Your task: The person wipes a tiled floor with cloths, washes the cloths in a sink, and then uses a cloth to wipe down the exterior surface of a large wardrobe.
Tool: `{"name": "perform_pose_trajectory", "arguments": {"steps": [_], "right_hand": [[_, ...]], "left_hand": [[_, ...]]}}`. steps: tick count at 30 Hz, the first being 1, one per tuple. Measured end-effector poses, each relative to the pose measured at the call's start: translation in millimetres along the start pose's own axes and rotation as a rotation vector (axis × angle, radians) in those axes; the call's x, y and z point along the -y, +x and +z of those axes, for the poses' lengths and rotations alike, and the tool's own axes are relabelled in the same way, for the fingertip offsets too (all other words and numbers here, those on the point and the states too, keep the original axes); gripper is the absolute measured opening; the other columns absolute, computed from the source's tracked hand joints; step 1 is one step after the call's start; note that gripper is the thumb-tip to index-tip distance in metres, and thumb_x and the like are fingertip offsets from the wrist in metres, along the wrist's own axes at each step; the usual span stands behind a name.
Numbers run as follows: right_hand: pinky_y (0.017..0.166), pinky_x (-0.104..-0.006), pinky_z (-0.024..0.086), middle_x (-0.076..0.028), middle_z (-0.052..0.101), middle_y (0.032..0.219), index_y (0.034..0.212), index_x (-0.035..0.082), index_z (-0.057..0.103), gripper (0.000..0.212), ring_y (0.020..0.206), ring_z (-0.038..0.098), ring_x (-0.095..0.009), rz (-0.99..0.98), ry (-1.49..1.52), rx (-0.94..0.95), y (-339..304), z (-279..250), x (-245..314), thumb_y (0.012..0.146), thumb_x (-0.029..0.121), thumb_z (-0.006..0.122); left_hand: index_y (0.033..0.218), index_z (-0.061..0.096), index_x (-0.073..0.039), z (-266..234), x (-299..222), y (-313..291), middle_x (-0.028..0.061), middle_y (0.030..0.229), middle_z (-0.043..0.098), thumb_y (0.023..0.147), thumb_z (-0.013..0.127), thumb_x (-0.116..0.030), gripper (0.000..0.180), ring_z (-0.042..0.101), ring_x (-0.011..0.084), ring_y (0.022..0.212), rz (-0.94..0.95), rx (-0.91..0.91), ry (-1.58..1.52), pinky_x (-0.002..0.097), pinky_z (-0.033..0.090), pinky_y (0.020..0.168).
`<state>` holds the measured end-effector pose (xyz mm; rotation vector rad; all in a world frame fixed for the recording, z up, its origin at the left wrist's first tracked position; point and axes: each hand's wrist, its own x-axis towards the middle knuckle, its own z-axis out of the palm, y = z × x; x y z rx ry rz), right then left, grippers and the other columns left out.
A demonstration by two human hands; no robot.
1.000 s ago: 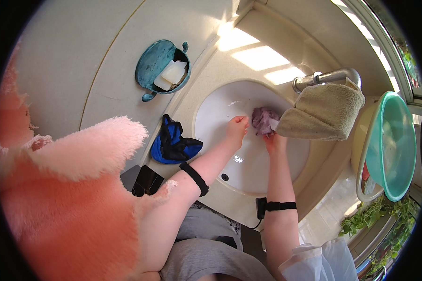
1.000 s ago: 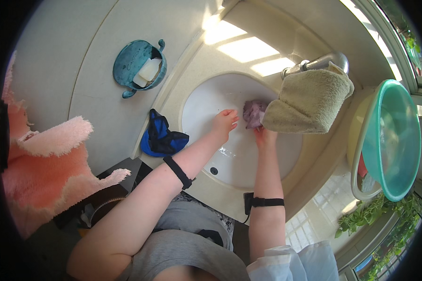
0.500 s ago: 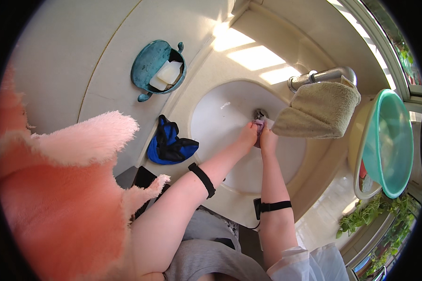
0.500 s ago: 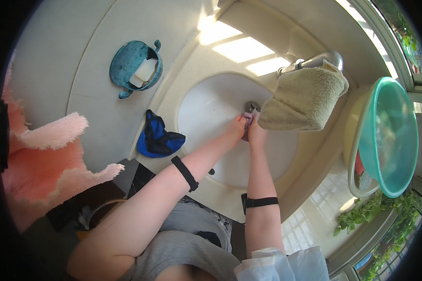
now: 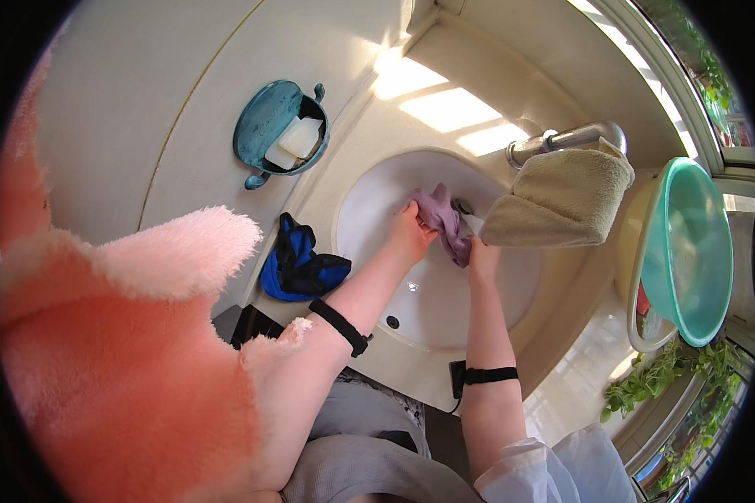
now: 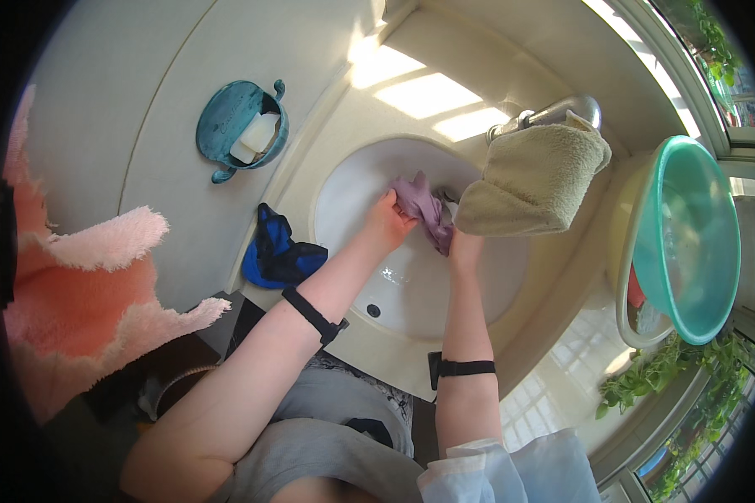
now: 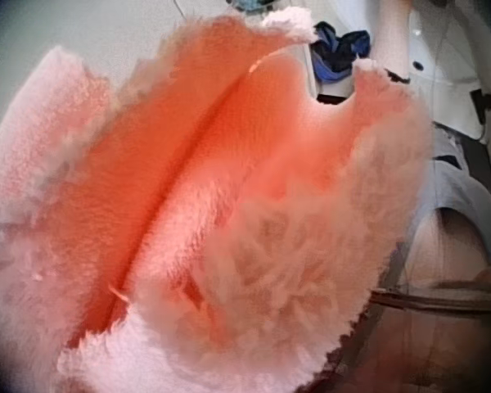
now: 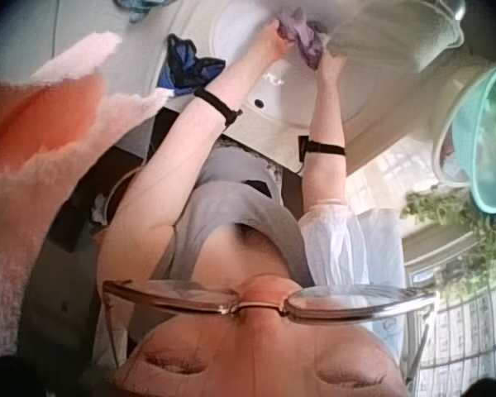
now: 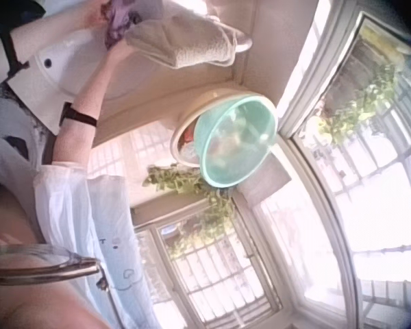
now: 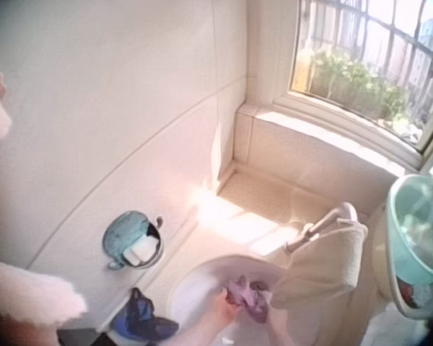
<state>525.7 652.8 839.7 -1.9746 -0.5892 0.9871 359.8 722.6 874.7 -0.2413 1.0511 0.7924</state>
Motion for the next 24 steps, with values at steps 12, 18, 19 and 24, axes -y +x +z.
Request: {"name": "perform_pose_trajectory", "arguments": {"steps": [12,18,19,24], "right_hand": [[0.076,-0.0283,0.048,-0.006,0.063,0.096,0.103,0.003,0.061,0.017,0.089,0.061,-0.014,0.228,0.581,0.076,-25,15,39,0.087,0.006,0.059],[0.060,-0.0220,0.042,0.001,0.064,0.090,0.103,0.010,0.062,0.017,0.078,0.058,-0.007,0.045,0.330,0.287,-30,10,47,0.086,0.009,0.064],[0.058,-0.0225,0.040,0.001,0.064,0.088,0.101,0.010,0.061,0.017,0.076,0.057,-0.007,0.091,0.359,0.322,-34,8,53,0.085,0.009,0.065],[0.050,-0.0224,0.034,0.003,0.062,0.082,0.097,0.015,0.059,0.017,0.069,0.054,-0.005,0.341,0.523,0.381,-36,2,56,0.083,0.013,0.068]], "left_hand": [[0.131,0.049,-0.015,20,20,-13,0.0035,0.120,0.056,0.092,0.058,-0.041,0.048,0.054,0.0159,0.106,0.243,-0.096,0.745,0.0333,0.043,0.088],[0.117,0.059,-0.005,27,28,-13,0.0070,0.106,0.062,0.091,0.060,-0.034,0.039,0.058,0.0176,0.097,0.093,0.129,0.700,0.0335,0.047,0.080],[0.116,0.060,-0.004,27,25,-12,0.0078,0.104,0.063,0.092,0.059,-0.033,0.038,0.059,0.0183,0.096,0.056,0.145,0.669,0.0338,0.048,0.080],[0.115,0.059,0.000,28,19,-5,0.0102,0.104,0.065,0.096,0.054,-0.026,0.033,0.063,0.0201,0.091,0.074,0.190,0.515,0.0349,0.051,0.081]]}}
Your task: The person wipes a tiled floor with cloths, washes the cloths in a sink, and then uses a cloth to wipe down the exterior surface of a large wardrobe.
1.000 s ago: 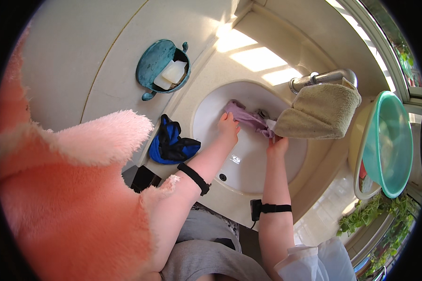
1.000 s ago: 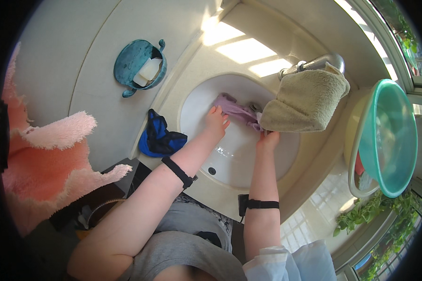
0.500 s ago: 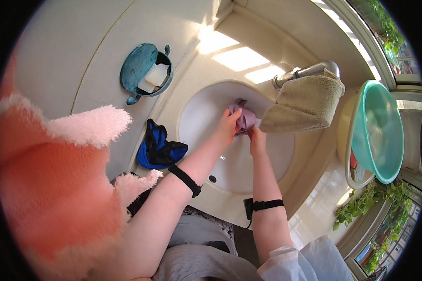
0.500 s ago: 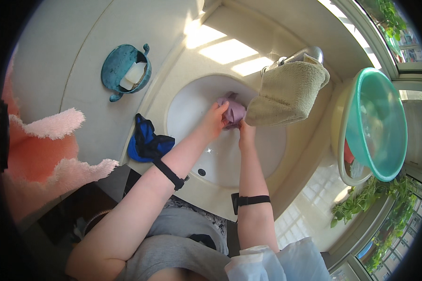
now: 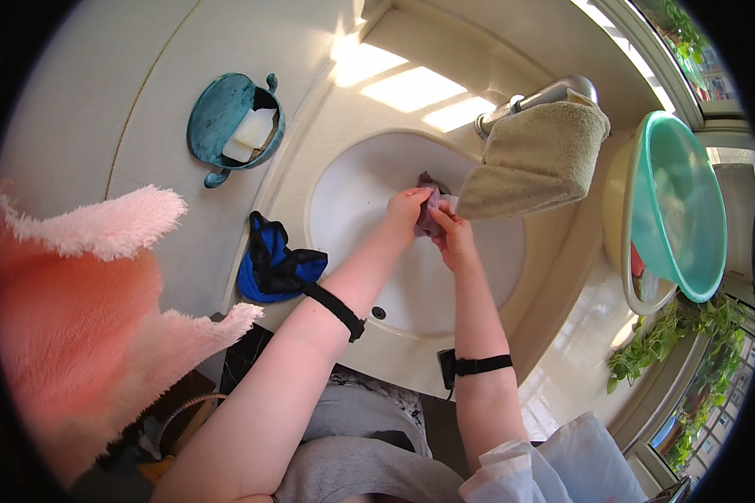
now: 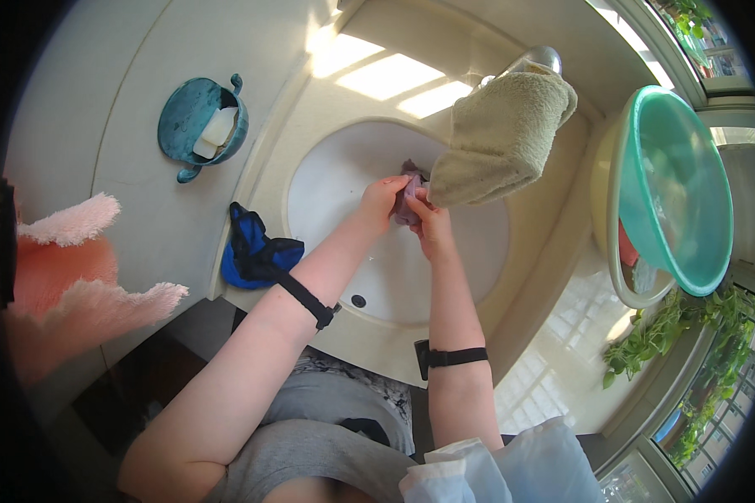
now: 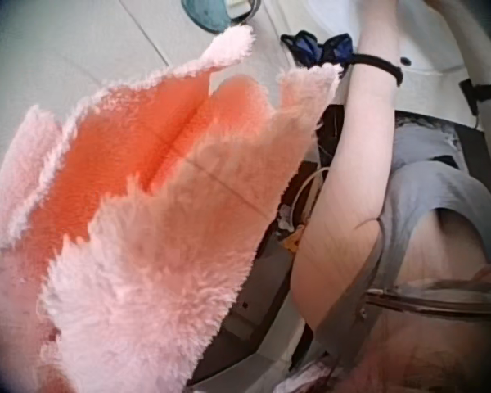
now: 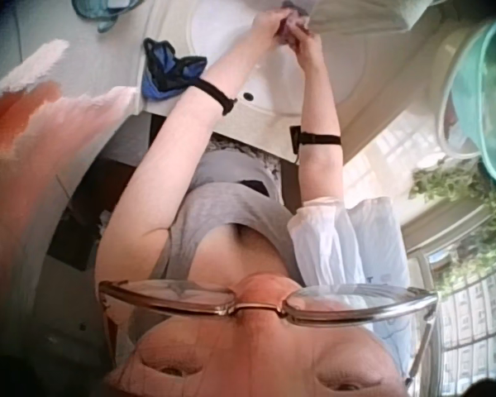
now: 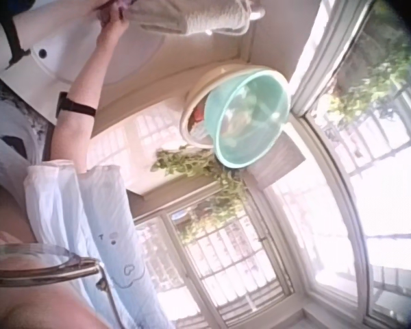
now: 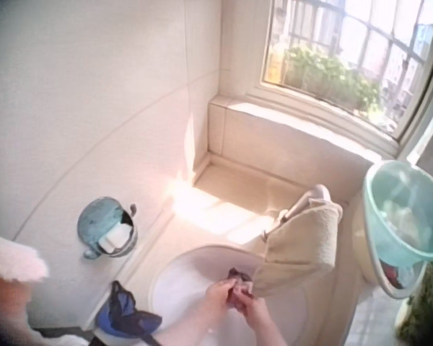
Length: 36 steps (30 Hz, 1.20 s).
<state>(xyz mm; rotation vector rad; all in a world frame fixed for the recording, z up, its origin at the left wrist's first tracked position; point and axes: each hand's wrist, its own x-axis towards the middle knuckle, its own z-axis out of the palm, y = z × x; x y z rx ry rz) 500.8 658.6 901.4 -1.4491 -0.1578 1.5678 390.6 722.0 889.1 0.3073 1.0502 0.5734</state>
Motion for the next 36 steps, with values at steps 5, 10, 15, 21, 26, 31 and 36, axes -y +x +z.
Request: {"name": "perform_pose_trajectory", "arguments": {"steps": [5,10,15,21,26,31,36], "right_hand": [[0.050,-0.0207,0.033,0.005,0.061,0.084,0.100,0.016,0.059,0.018,0.066,0.052,-0.005,-0.099,0.129,-0.096,11,-2,-6,0.084,0.017,0.068],[0.058,-0.0258,0.038,0.004,0.059,0.092,0.106,0.014,0.056,0.022,0.075,0.052,-0.007,-0.174,0.168,-0.388,18,-4,-17,0.087,0.020,0.065],[0.073,-0.0347,0.046,0.000,0.060,0.110,0.119,0.012,0.055,0.032,0.097,0.057,-0.015,-0.157,0.049,-0.377,7,11,-4,0.091,0.028,0.061],[0.081,-0.0368,0.046,-0.002,0.059,0.114,0.122,0.014,0.054,0.038,0.104,0.056,-0.017,0.168,-0.011,-0.216,18,23,8,0.090,0.034,0.061],[0.081,-0.0331,0.047,-0.004,0.059,0.113,0.117,0.010,0.055,0.030,0.099,0.058,-0.018,0.068,0.007,0.070,29,15,5,0.092,0.026,0.059],[0.078,-0.0318,0.049,-0.004,0.061,0.103,0.110,0.006,0.058,0.026,0.094,0.058,-0.017,-0.219,0.136,-0.174,25,13,-8,0.089,0.020,0.065],[0.073,-0.0322,0.049,-0.010,0.065,0.093,0.101,-0.002,0.061,0.026,0.086,0.061,-0.018,-0.186,-0.268,-0.270,-16,49,-7,0.088,0.020,0.065]], "left_hand": [[0.118,0.056,0.001,-16,9,6,0.0114,0.107,0.064,0.095,0.054,-0.020,0.031,0.064,0.0218,0.093,-0.142,0.057,0.089,0.0363,0.053,0.078],[0.116,0.056,-0.001,-19,16,6,0.0127,0.109,0.063,0.093,0.059,-0.017,0.028,0.064,0.0223,0.095,0.082,-0.220,-0.022,0.0360,0.054,0.080],[0.115,0.057,-0.006,-24,6,1,0.0097,0.109,0.064,0.094,0.055,-0.025,0.028,0.062,0.0234,0.095,-0.110,-0.060,-0.249,0.0393,0.051,0.080],[0.115,0.057,-0.008,-15,-8,-18,0.0079,0.105,0.065,0.095,0.049,-0.029,0.029,0.062,0.0228,0.094,-0.220,0.191,-0.164,0.0401,0.049,0.078],[0.115,0.057,-0.008,-25,5,-8,0.0083,0.108,0.064,0.096,0.047,-0.030,0.030,0.062,0.0213,0.098,-0.004,0.076,-0.122,0.0395,0.049,0.081],[0.113,0.057,-0.009,7,4,-9,0.0075,0.106,0.064,0.095,0.049,-0.032,0.030,0.063,0.0201,0.093,-0.092,-0.204,-0.051,0.0376,0.051,0.077],[0.103,0.059,-0.010,-16,29,38,0.0099,0.098,0.065,0.096,0.044,-0.042,0.036,0.063,0.0272,0.083,-0.377,0.200,-0.363,0.0415,0.049,0.079]]}}
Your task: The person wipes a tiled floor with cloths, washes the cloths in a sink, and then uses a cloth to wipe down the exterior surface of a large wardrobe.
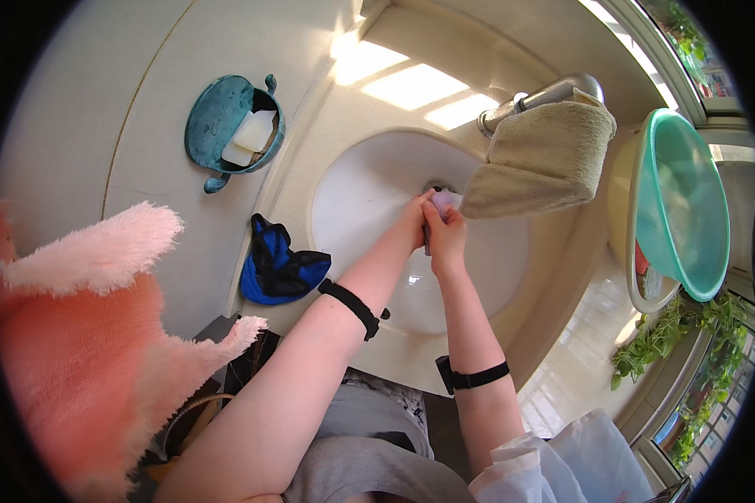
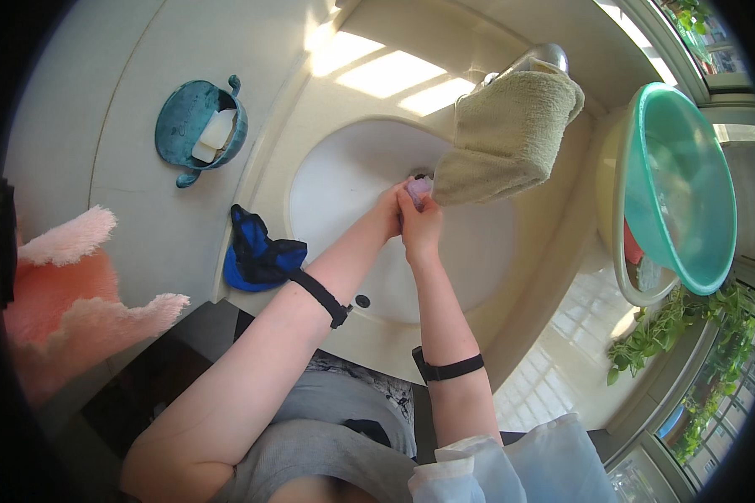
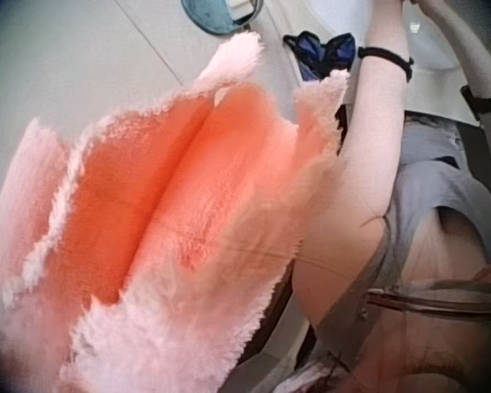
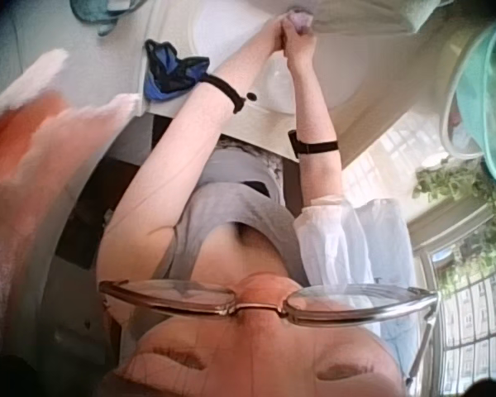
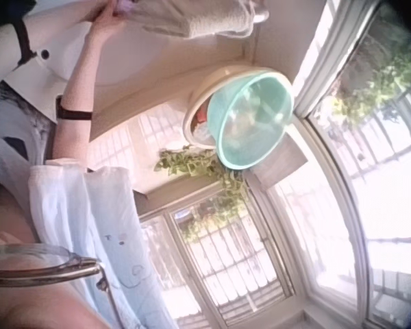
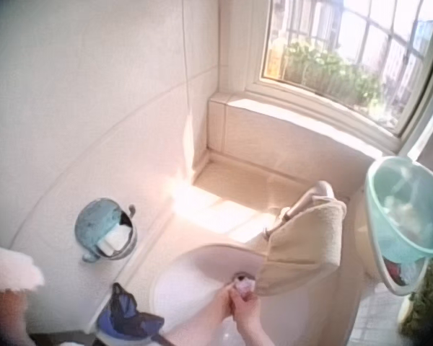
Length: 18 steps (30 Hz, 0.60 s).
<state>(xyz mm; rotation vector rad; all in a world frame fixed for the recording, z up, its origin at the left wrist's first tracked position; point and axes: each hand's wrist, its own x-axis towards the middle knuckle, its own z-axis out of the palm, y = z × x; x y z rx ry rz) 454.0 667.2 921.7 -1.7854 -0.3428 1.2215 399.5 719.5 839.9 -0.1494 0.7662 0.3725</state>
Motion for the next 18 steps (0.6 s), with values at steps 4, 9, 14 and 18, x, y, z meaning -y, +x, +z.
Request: {"name": "perform_pose_trajectory", "arguments": {"steps": [4,9,14,18], "right_hand": [[0.075,-0.0388,0.047,-0.022,0.066,0.093,0.096,-0.005,0.062,0.032,0.086,0.063,-0.032,-0.076,-0.483,-0.129,21,-27,-6,0.092,0.026,0.054],[0.076,-0.0420,0.047,-0.024,0.065,0.098,0.100,-0.002,0.063,0.032,0.092,0.060,-0.044,-0.432,-0.393,-0.316,62,-48,-48,0.091,0.026,0.052],[0.077,-0.0362,0.047,-0.014,0.067,0.093,0.103,-0.005,0.063,0.037,0.084,0.061,-0.023,-0.284,-0.720,0.020,43,-50,-28,0.089,0.029,0.063],[0.084,-0.0367,0.046,-0.010,0.065,0.105,0.112,0.000,0.061,0.040,0.093,0.060,-0.021,-0.188,-0.227,-0.069,66,-67,-47,0.088,0.032,0.064]], "left_hand": [[0.119,0.056,-0.011,53,24,-38,0.0082,0.108,0.063,0.096,0.047,-0.035,0.034,0.059,0.0232,0.098,0.124,-0.434,0.389,0.0396,0.046,0.087],[0.124,0.054,-0.006,24,20,-33,0.0105,0.124,0.058,0.097,0.044,-0.020,0.032,0.053,0.0231,0.112,0.500,-0.502,0.677,0.0368,0.043,0.094],[0.136,0.042,-0.003,7,-13,-32,0.0117,0.134,0.050,0.094,0.051,-0.007,0.044,0.047,0.0240,0.123,0.663,-0.190,0.214,0.0364,0.039,0.103],[0.144,0.034,-0.006,12,-38,-38,0.0127,0.138,0.046,0.092,0.056,-0.009,0.056,0.043,0.0268,0.129,0.757,-0.167,0.069,0.0401,0.038,0.105]]}}
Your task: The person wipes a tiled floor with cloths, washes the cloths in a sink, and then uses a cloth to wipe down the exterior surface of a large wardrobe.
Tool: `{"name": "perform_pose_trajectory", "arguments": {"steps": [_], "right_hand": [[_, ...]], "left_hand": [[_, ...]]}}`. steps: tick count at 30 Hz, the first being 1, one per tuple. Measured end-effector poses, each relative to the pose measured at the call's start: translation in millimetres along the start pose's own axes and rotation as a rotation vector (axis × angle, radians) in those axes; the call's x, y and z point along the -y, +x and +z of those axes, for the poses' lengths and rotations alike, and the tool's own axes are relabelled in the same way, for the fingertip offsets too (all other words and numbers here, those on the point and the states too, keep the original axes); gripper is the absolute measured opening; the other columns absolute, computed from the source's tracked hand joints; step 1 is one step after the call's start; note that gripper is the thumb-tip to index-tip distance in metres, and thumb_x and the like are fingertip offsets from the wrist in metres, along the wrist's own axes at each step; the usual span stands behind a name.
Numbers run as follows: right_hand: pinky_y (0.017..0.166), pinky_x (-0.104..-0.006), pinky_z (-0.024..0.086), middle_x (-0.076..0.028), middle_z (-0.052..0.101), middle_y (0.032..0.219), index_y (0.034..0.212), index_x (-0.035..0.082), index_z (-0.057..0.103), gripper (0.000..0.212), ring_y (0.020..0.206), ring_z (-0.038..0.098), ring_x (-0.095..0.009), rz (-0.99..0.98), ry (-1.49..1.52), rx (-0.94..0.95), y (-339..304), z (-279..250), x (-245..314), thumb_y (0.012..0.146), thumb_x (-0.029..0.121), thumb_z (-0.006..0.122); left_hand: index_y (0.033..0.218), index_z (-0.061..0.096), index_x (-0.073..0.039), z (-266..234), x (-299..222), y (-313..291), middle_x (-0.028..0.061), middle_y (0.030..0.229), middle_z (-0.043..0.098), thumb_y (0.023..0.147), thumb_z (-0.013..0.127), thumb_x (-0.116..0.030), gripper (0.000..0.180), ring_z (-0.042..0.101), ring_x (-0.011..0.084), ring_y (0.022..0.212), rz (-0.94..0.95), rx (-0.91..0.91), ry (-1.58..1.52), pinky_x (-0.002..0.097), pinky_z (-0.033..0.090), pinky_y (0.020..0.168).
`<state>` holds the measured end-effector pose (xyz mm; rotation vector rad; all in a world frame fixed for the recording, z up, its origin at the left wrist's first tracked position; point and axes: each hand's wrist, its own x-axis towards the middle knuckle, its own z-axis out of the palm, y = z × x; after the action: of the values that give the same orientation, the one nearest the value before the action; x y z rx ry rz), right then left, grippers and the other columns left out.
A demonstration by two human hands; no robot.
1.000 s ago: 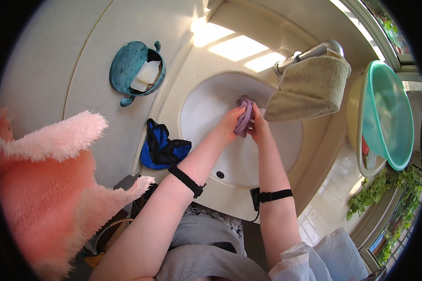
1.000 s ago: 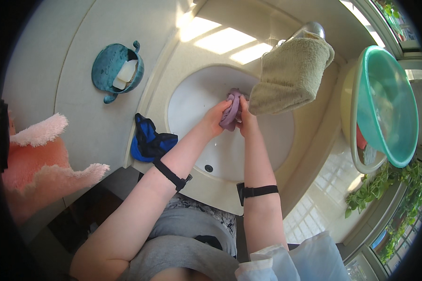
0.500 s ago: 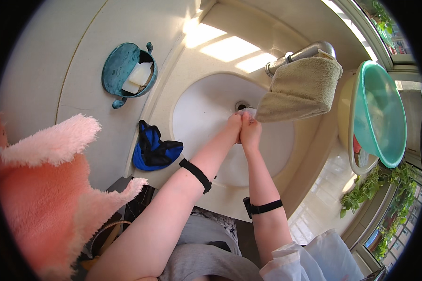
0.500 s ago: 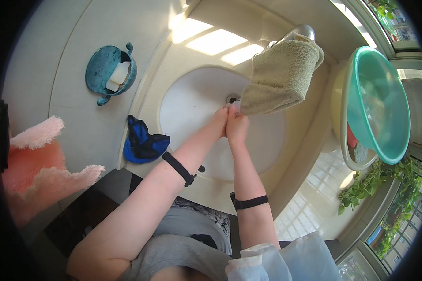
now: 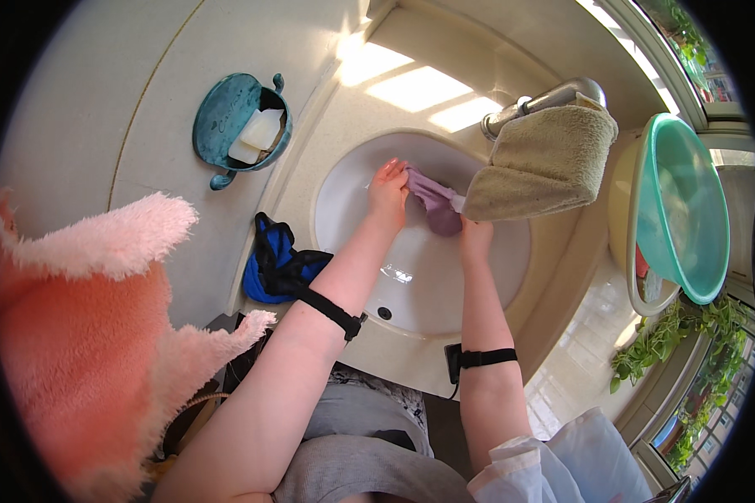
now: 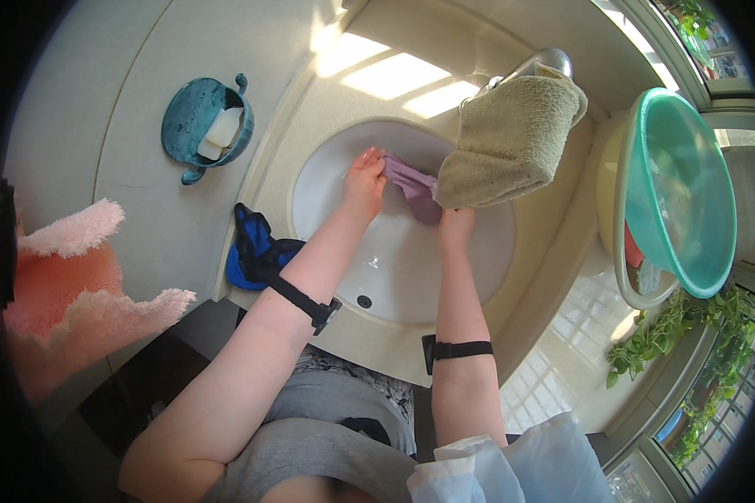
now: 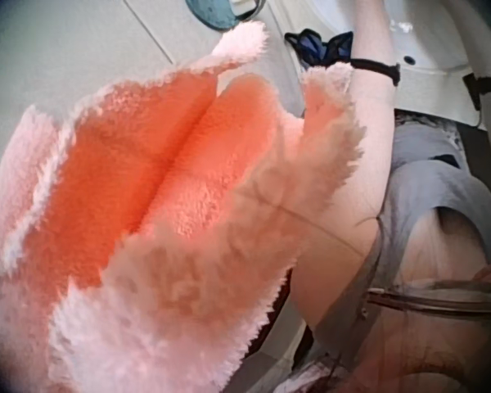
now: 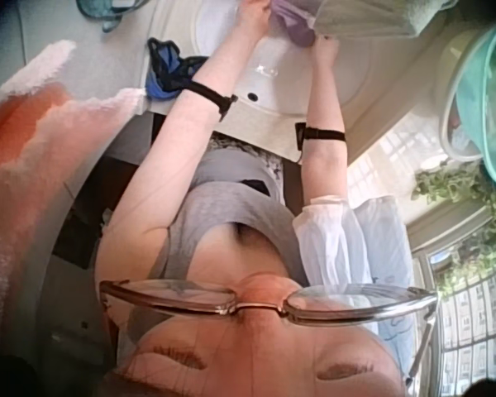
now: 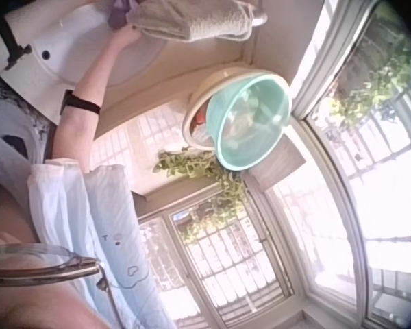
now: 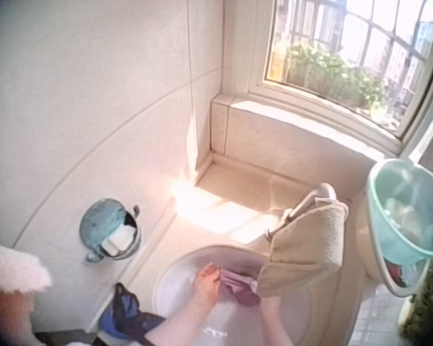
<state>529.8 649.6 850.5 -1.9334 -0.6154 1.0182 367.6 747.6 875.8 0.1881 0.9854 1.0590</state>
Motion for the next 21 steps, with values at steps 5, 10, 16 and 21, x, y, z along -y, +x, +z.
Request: {"name": "perform_pose_trajectory", "arguments": {"steps": [5,10,16,21], "right_hand": [[0.090,-0.0402,0.043,-0.007,0.059,0.118,0.121,0.008,0.055,0.043,0.107,0.057,-0.021,0.216,0.565,0.140,-13,10,23,0.087,0.032,0.065],[0.093,-0.0404,0.045,-0.008,0.059,0.117,0.123,0.009,0.053,0.041,0.106,0.058,-0.021,0.317,0.659,0.319,-18,-1,35,0.089,0.030,0.062],[0.085,-0.0355,0.049,-0.007,0.061,0.110,0.119,0.008,0.055,0.039,0.101,0.060,-0.020,0.261,0.739,0.265,-22,6,19,0.087,0.027,0.065],[0.071,-0.0301,0.048,-0.003,0.064,0.092,0.102,0.009,0.062,0.023,0.083,0.061,-0.015,0.279,0.451,0.392,-28,16,47,0.082,0.018,0.070]], "left_hand": [[0.138,0.040,-0.008,18,-5,-26,0.0106,0.134,0.049,0.093,0.058,-0.019,0.050,0.048,0.0244,0.122,-0.548,-0.164,0.332,0.0455,0.039,0.103],[0.124,0.049,-0.012,0,26,-16,0.0053,0.121,0.055,0.091,0.060,-0.029,0.039,0.052,0.0199,0.109,-0.589,0.071,0.325,0.0494,0.039,0.101],[0.111,0.055,-0.013,18,6,-52,0.0022,0.105,0.058,0.087,0.063,-0.016,0.025,0.055,0.0173,0.098,-0.867,0.276,0.143,0.0445,0.050,0.082],[0.106,0.058,-0.010,-7,21,-38,0.0020,0.090,0.059,0.080,0.064,-0.008,0.027,0.058,0.0191,0.081,-0.809,0.487,0.492,0.0390,0.051,0.076]]}}
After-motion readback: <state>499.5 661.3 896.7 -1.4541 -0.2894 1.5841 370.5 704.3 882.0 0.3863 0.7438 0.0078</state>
